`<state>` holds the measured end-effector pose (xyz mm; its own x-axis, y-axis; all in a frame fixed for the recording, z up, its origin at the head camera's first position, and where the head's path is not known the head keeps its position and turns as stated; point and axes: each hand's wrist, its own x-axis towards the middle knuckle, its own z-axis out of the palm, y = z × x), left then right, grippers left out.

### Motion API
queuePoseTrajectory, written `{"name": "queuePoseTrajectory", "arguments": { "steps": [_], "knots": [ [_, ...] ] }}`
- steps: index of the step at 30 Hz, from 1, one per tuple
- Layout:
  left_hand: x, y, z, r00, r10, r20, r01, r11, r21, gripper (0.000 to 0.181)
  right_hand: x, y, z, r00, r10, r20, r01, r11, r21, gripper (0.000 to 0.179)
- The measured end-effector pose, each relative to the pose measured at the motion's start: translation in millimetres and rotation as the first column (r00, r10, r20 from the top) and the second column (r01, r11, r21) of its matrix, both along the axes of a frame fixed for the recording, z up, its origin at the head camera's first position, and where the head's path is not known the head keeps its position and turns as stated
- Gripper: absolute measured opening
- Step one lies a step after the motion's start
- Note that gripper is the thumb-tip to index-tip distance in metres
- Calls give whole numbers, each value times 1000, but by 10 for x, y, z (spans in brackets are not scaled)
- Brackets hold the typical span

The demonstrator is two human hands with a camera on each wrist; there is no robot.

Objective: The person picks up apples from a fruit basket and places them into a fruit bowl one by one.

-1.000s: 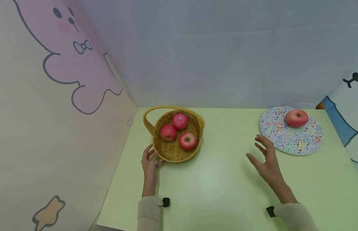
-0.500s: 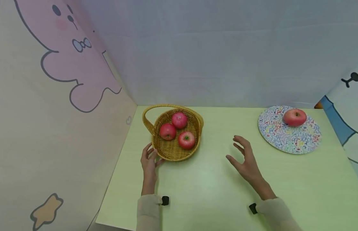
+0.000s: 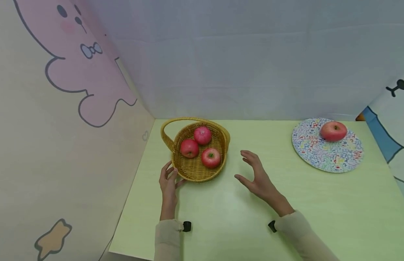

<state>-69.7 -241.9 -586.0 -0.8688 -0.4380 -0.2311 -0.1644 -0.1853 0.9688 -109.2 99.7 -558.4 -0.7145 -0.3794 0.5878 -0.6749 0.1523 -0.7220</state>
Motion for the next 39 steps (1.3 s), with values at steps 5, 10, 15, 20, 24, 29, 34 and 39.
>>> {"name": "queuePoseTrajectory", "arguments": {
  "steps": [5,10,15,20,24,29,34,39],
  "knots": [
    [10,-9,-17,1000,-6,-4,6,1000,2,46,-17,-143,20,999,17,29,-18,1000,14,89],
    [7,-5,-13,1000,-7,-5,7,1000,0,46,-30,-297,38,996,39,76,-43,998,53,87],
    [-11,7,-1,1000,-5,-8,5,1000,20,45,-65,-450,63,994,49,97,-60,992,110,86],
    [-31,8,19,1000,-4,-14,4,1000,27,45,-171,-609,64,997,33,68,-44,986,162,89],
    [-42,-3,16,1000,2,-13,-2,1000,19,46,-249,-725,80,997,38,65,-49,984,169,84],
    [-27,-10,-4,1000,6,4,-6,1000,28,46,-302,-829,78,997,43,63,-55,980,193,78],
    [-14,-10,-15,1000,2,8,-3,1000,26,46,-358,-897,59,996,38,75,-55,972,228,76],
    [-12,1,-11,1000,5,5,-6,1000,26,46,-413,-927,74,993,6,118,-41,953,301,77]
  ]
}}
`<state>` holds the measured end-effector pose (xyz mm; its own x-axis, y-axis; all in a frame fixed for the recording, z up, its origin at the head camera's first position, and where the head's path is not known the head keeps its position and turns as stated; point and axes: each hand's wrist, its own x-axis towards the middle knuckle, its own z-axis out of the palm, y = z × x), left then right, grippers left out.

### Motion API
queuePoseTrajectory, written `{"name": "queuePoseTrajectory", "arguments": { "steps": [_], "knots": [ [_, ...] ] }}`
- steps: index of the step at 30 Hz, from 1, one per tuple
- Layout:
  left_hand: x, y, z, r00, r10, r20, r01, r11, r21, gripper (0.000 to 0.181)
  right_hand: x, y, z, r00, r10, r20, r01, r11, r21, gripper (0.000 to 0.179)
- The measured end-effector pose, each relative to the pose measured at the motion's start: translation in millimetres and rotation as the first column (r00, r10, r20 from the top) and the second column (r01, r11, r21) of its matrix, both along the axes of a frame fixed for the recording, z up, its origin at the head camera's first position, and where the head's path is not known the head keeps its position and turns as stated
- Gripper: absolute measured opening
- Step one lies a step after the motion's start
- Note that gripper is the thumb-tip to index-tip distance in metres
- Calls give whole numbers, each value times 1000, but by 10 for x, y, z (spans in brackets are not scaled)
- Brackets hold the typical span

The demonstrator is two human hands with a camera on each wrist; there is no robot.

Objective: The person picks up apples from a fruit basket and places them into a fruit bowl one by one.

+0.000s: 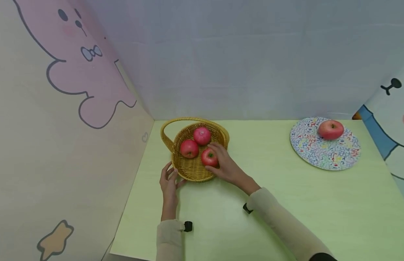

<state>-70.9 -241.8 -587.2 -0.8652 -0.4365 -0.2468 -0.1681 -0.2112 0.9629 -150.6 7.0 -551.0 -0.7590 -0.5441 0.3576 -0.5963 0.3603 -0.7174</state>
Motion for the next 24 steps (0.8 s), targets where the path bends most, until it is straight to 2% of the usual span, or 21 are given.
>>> {"name": "queuePoseTrajectory", "arguments": {
  "steps": [6,14,18,24],
  "knots": [
    [-1,-1,-8,1000,-1,2,1,1000,3,46,-32,-43,12,997,-33,76,26,996,89,81],
    [8,5,-10,1000,4,15,-4,1000,-14,47,-83,-129,85,989,-53,135,28,982,185,83],
    [2,0,-18,1000,2,7,-2,1000,-16,46,-124,-181,132,990,-56,129,19,962,271,84],
    [4,1,-24,1000,1,6,-1,1000,-13,46,-167,-239,164,992,-34,121,-18,916,402,82]
  ]
}}
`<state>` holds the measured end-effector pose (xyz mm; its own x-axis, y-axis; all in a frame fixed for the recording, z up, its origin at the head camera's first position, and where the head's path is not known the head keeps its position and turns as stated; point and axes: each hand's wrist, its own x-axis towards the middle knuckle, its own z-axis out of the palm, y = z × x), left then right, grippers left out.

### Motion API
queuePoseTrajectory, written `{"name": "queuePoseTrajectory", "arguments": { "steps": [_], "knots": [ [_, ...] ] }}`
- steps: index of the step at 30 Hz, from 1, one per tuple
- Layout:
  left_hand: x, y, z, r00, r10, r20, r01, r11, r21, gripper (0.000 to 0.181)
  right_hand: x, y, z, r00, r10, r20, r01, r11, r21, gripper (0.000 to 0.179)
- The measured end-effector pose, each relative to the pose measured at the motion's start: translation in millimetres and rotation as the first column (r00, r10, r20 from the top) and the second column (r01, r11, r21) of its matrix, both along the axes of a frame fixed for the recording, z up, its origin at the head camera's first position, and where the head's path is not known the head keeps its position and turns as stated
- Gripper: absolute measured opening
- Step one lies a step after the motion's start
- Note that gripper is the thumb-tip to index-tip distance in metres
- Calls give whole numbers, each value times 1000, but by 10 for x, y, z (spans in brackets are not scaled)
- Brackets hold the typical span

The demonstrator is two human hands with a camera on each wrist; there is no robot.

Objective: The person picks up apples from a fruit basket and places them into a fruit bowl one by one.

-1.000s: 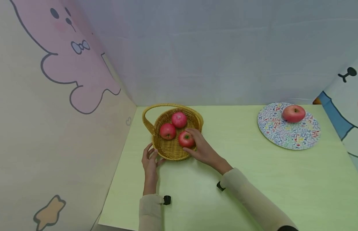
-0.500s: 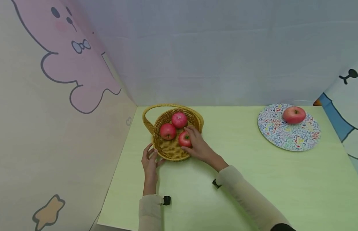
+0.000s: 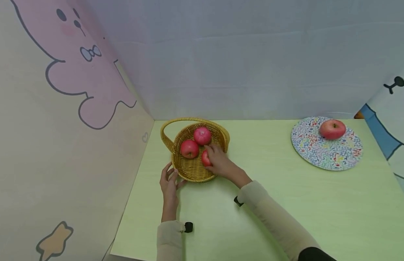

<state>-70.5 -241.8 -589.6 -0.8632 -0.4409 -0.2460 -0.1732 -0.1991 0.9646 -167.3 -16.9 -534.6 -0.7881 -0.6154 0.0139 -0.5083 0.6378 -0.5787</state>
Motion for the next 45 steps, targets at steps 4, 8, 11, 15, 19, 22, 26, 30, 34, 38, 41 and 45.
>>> {"name": "queuePoseTrajectory", "arguments": {
  "steps": [4,8,11,15,19,22,26,30,34,38,41,45],
  "knots": [
    [6,16,-1,1000,1,2,-1,1000,-3,47,19,-9,47,1000,0,-2,0,998,61,81],
    [5,29,-4,1000,4,0,-4,1000,0,46,28,-16,57,1000,0,-20,2,994,106,81],
    [0,28,-3,1000,1,-1,-1,1000,3,46,19,-21,31,999,-1,-33,5,992,123,80],
    [-4,13,9,1000,4,-11,-3,1000,9,46,-1,-32,9,998,7,-56,-1,995,105,76],
    [1,4,22,1000,3,-14,-3,1000,9,46,0,-32,-2,997,14,-78,-8,997,79,73],
    [-4,1,25,1000,5,-15,-5,1000,3,45,12,-25,0,996,13,-85,-9,999,50,73],
    [-10,2,16,1000,9,-17,-9,1000,0,45,41,-1,15,996,2,-87,-2,1000,-8,73],
    [-3,7,-1,1000,6,-12,-6,1000,2,45,78,46,37,998,-11,-62,6,997,-83,75],
    [-4,10,-14,1000,8,-17,-8,1000,1,45,99,100,55,998,-13,-54,4,986,-169,75],
    [-3,10,-23,1000,8,-19,-8,1000,9,46,135,172,82,999,-6,-49,-8,959,-282,77],
    [3,10,-26,1000,3,-20,-3,1000,19,46,182,239,112,999,-8,-41,-8,929,-370,77],
    [17,6,-22,1000,2,-14,-2,1000,4,47,241,331,149,1000,-7,-12,1,885,-466,78]
  ]
}}
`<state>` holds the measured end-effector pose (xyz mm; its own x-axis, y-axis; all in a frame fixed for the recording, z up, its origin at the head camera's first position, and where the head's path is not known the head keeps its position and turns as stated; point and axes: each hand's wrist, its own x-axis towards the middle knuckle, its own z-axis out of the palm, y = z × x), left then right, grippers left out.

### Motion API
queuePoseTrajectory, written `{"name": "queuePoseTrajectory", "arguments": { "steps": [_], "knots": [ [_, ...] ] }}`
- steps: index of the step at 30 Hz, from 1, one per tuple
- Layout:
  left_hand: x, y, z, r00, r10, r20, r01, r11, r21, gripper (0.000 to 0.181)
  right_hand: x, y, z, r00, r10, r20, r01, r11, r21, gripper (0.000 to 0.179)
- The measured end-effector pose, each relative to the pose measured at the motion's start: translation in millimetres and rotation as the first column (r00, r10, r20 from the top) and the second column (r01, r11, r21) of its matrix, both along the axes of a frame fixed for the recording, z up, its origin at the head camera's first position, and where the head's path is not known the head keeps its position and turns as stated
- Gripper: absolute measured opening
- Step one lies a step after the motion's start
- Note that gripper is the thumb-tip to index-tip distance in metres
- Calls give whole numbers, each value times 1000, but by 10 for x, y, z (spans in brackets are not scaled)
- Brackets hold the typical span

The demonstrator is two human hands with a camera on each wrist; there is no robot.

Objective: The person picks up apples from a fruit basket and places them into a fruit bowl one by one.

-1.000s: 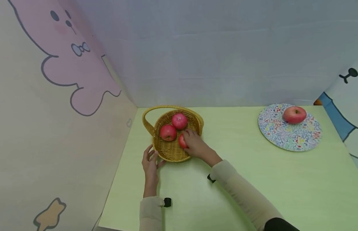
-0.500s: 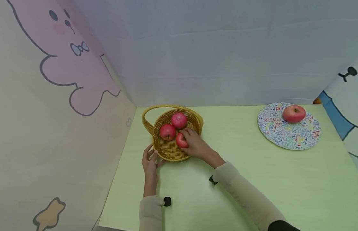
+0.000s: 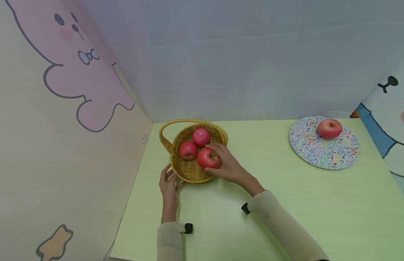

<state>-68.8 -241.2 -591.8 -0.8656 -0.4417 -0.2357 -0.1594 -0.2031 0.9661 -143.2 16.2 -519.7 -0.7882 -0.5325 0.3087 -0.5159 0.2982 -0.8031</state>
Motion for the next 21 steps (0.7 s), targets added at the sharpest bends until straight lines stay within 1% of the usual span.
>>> {"name": "queuePoseTrajectory", "arguments": {
  "steps": [3,6,10,13,16,21],
  "knots": [
    [12,-8,4,1000,5,7,-5,1000,-13,47,38,84,23,999,-1,34,2,999,-49,79],
    [16,-12,5,1000,4,7,-4,1000,-11,47,77,198,27,997,-19,72,26,995,-93,79],
    [9,-11,3,1000,0,5,0,1000,-9,47,111,376,-5,992,-39,120,56,988,-143,79],
    [4,-12,-1,1000,3,8,-3,1000,-11,46,128,515,-26,989,-62,132,83,984,-160,79],
    [2,-10,-5,1000,4,6,-4,1000,-5,46,141,662,-26,986,-106,132,127,978,-164,79],
    [3,-11,-10,1000,1,3,-1,1000,-2,46,140,914,-22,970,-195,147,217,963,-157,80]
  ]
}}
